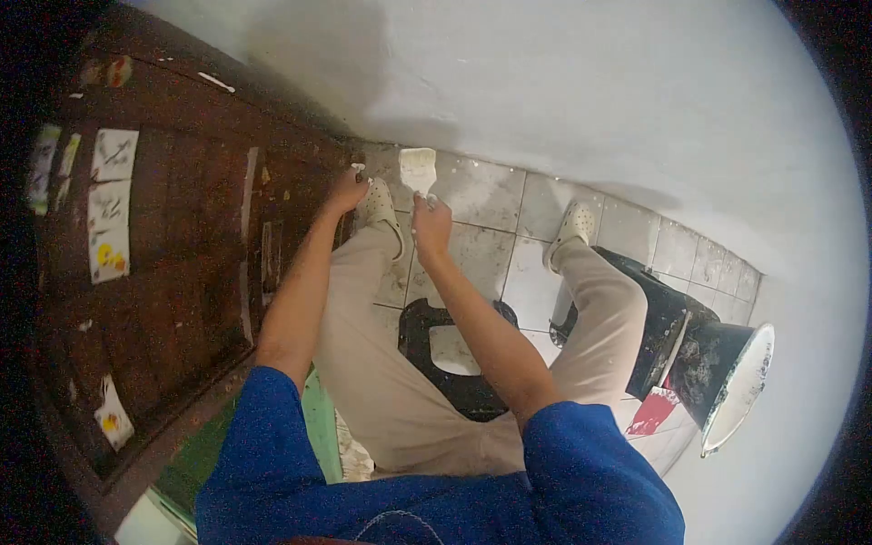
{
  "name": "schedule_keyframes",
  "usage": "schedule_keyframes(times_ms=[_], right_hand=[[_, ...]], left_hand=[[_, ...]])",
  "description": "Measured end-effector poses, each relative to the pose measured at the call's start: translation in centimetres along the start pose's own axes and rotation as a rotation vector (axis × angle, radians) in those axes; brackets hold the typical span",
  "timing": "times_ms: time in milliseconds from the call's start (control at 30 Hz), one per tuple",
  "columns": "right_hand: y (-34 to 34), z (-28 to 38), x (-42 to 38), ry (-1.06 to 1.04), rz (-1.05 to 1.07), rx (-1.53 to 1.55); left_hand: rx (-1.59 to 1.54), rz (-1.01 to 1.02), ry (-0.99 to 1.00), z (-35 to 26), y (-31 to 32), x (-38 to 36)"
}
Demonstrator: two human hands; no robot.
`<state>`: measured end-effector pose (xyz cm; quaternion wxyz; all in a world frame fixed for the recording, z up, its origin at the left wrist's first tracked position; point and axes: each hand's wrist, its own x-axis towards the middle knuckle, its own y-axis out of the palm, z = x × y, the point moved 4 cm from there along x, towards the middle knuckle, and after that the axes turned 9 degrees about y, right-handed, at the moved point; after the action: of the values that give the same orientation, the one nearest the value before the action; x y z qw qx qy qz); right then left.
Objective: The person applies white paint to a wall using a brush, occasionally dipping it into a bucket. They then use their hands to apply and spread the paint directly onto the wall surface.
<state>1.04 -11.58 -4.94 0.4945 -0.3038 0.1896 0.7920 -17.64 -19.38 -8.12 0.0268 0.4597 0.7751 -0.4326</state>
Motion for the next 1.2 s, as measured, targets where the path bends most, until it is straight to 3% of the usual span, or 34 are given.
schedule_keyframes(times_ms=[133, 233, 367, 433, 600, 700, 800, 900, 1033, 1200], right_hand=[[2.6, -2.3, 4.9, 0.092, -0.018, 0.038], [3.6, -4.0, 8.4, 0.080, -0.070, 0.038], [4.4, -5.0, 11.4, 0.094, -0.116, -0.005], [5.2, -5.4, 11.9, 0.109, -0.095, -0.007], [7.6, -5.4, 12.3, 0.034, -0.084, -0.089], [9.5, -6.6, 13.0, 0.028, -0.014, 0.040], [11.4, -8.3, 14.4, -0.055, -0.046, 0.049], [11.8, -7.6, 14.7, -0.154, -0.178, -0.194], [11.3, -5.5, 14.3, -0.118, -0.213, -0.196], [10.6, -4.8, 15.6, -0.155, -0.200, 0.003]], left_hand=[[0.146, 0.072, 0.045, -1.0, 0.0, 2.3], [0.040, -0.009, 0.084, -2.3, 0.0, 2.7], [0.138, 0.037, 0.061, -0.7, 3.4, 4.0], [0.230, 0.093, 0.024, -0.5, 3.7, 4.1], [0.193, -0.005, -0.032, 0.5, 3.7, 3.6], [0.141, -0.092, -0.024, 0.6, 3.0, 3.3], [0.048, -0.124, -0.013, 0.4, 2.0, 3.1], [-0.040, -0.150, -0.020, -0.2, 1.1, 2.8], [-0.066, -0.122, -0.037, 0.5, 2.0, 3.4], [-0.001, -0.114, -0.026, -0.3, 1.4, 3.0]])
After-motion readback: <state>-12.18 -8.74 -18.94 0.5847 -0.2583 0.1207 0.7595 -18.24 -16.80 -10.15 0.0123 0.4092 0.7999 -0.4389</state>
